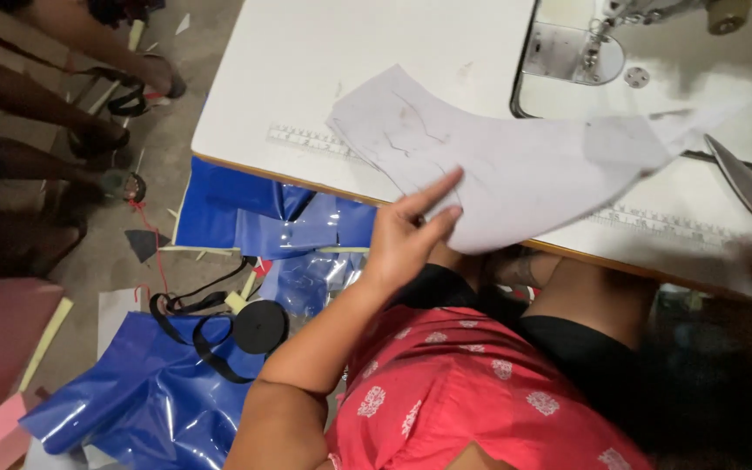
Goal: Tracing a template onto material and cutting it out with scissors at a sewing workstation.
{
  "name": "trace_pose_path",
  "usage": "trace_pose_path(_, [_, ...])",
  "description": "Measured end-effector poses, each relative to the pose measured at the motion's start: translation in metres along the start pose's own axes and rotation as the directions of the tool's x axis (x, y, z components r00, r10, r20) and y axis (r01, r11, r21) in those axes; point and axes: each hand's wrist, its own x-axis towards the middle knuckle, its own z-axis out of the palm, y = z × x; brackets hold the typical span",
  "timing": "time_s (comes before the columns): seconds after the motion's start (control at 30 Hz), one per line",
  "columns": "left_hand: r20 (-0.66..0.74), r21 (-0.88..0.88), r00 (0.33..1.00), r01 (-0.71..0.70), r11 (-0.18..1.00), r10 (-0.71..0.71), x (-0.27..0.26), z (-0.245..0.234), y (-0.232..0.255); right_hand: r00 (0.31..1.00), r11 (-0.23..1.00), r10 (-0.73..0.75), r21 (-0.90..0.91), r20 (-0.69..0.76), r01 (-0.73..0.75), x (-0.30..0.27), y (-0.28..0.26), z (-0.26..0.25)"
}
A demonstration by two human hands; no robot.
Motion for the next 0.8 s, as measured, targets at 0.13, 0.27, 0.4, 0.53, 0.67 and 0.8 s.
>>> trace_pose_path(0.13, [-0.141, -0.048, 0.983, -0.126, 0.991, 0.118, 0.032, 0.005, 0.010, 0.999, 0.983, -0.035, -0.181, 0.014, 0.037, -0.012, -0.062, 0.001])
trace_pose_path(0.27, [-0.351, -0.189, 0.922, -0.242, 0.952, 0.165, 0.046, 0.014, 0.028, 0.980, 0.795, -0.111, -0.606, -0.168, -0.014, -0.018, -0.170, -0.008])
trace_pose_path(0.4, [-0.662, -0.203, 0.709, -0.482, 0.852, 0.243, 0.063, -0.014, 0.036, 0.968, 0.585, -0.187, -0.811, -0.165, -0.025, -0.026, -0.067, -0.039])
trace_pose_path(0.53, [-0.566, -0.327, 0.794, -0.463, 0.824, 0.222, 0.048, 0.000, 0.042, 0.993, 0.521, -0.006, -0.848, -0.121, -0.100, -0.021, -0.090, -0.056])
trace_pose_path(0.67, [-0.373, -0.084, 0.927, -0.089, 0.992, 0.051, 0.018, 0.017, 0.030, 0.987, 0.375, -0.018, -0.916, -0.159, -0.140, -0.020, -0.123, -0.063])
trace_pose_path(0.8, [-0.146, 0.014, 0.988, 0.058, 0.998, -0.055, -0.013, 0.010, 0.029, 0.988, 0.807, 0.096, -0.591, 0.122, -0.005, -0.001, -0.162, -0.061])
